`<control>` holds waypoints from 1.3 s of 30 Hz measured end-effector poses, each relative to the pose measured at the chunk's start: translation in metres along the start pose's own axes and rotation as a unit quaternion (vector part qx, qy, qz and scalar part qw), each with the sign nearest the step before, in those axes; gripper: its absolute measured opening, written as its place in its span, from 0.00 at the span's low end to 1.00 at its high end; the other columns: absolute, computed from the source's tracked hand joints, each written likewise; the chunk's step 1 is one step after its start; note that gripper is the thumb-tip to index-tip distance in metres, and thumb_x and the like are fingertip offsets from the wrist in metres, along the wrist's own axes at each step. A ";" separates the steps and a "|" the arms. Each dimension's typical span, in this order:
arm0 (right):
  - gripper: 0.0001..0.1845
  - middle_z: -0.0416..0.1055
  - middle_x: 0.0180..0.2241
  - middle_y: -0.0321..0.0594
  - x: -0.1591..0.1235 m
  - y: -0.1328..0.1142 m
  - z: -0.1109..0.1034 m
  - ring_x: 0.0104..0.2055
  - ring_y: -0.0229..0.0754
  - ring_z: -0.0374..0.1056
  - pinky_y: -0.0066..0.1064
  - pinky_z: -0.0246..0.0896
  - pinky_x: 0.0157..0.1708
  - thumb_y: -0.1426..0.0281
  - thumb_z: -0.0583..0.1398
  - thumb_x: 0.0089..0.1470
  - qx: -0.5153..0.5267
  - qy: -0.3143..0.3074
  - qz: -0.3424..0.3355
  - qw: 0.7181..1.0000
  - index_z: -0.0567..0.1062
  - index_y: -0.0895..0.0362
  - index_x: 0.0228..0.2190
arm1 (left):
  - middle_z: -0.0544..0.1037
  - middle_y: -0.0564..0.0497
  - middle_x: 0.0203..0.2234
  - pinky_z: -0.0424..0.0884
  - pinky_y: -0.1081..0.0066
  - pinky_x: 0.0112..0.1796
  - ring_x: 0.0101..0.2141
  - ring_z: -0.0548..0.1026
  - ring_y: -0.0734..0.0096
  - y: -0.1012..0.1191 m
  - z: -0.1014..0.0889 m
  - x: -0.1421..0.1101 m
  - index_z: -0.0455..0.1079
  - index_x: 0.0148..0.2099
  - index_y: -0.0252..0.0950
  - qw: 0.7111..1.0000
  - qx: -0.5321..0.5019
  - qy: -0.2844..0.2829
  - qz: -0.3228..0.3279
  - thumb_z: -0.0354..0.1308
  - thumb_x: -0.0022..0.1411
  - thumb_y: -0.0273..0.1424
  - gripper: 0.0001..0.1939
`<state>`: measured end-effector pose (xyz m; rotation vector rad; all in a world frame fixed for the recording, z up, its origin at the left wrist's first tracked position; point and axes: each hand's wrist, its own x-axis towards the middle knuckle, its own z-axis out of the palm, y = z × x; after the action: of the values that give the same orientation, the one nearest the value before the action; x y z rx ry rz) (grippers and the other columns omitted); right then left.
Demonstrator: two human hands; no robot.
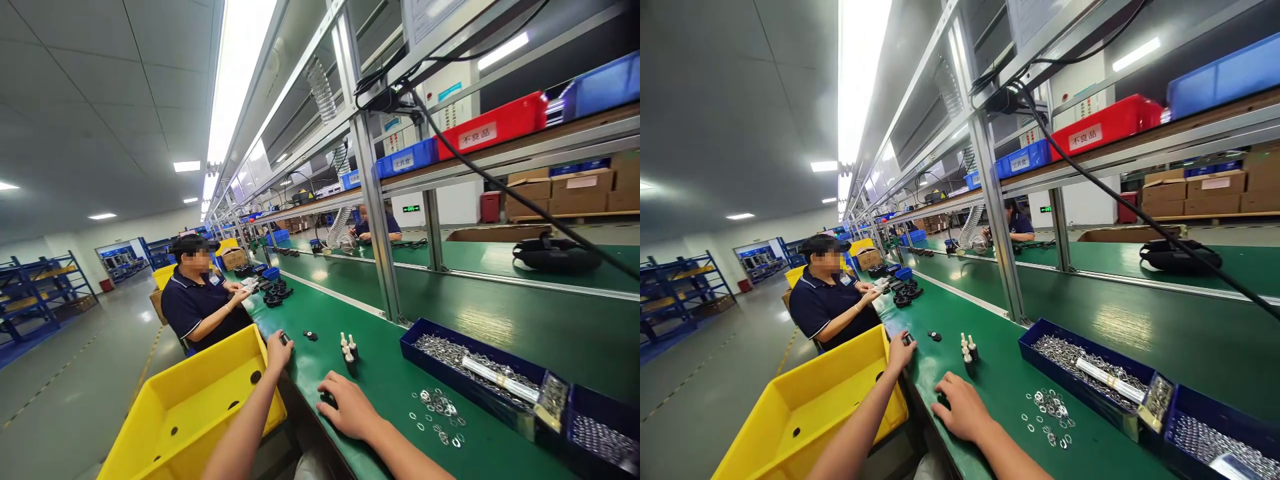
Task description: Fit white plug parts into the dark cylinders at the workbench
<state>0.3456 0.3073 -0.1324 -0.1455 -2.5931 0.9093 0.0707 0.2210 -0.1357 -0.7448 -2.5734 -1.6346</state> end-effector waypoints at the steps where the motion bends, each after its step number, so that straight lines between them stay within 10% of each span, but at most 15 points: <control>1: 0.11 0.73 0.44 0.40 0.000 0.000 0.000 0.46 0.47 0.70 0.34 0.60 0.46 0.64 0.64 0.59 -0.002 0.001 0.001 1.000 0.78 0.52 0.44 | 0.78 0.39 0.51 0.72 0.57 0.53 0.48 0.78 0.55 -0.003 0.006 0.015 0.73 0.53 0.33 1.000 0.022 0.002 0.012 0.68 0.55 0.30 0.23; 8: 0.07 0.73 0.42 0.36 0.003 0.002 0.002 0.44 0.43 0.70 0.31 0.58 0.43 0.67 0.66 0.56 0.001 0.011 0.011 1.000 0.79 0.51 0.39 | 0.75 0.40 0.55 0.64 0.46 0.62 0.58 0.72 0.52 -0.022 0.039 0.062 0.73 0.54 0.31 0.989 0.091 -0.004 0.113 0.62 0.65 0.30 0.16; 17: 0.05 0.74 0.41 0.36 0.004 -0.002 0.004 0.43 0.44 0.71 0.32 0.58 0.43 0.67 0.66 0.56 -0.010 0.021 0.018 1.000 0.80 0.51 0.37 | 0.70 0.42 0.62 0.62 0.58 0.66 0.64 0.67 0.60 -0.003 0.065 0.032 0.73 0.60 0.39 0.946 0.083 -0.090 0.300 0.50 0.72 0.40 0.21; 39: 0.08 0.75 0.43 0.37 0.006 0.001 0.007 0.46 0.46 0.72 0.32 0.61 0.47 0.63 0.66 0.56 -0.013 0.014 0.038 0.999 0.82 0.50 0.38 | 0.76 0.39 0.49 0.67 0.46 0.58 0.55 0.68 0.46 0.009 0.065 0.004 0.82 0.42 0.38 0.948 0.083 -0.076 0.297 0.62 0.61 0.36 0.11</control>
<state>0.3376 0.3057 -0.1359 -0.2627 -2.5897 0.8938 0.0860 0.2809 -0.1565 -1.4900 -2.1998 -1.1942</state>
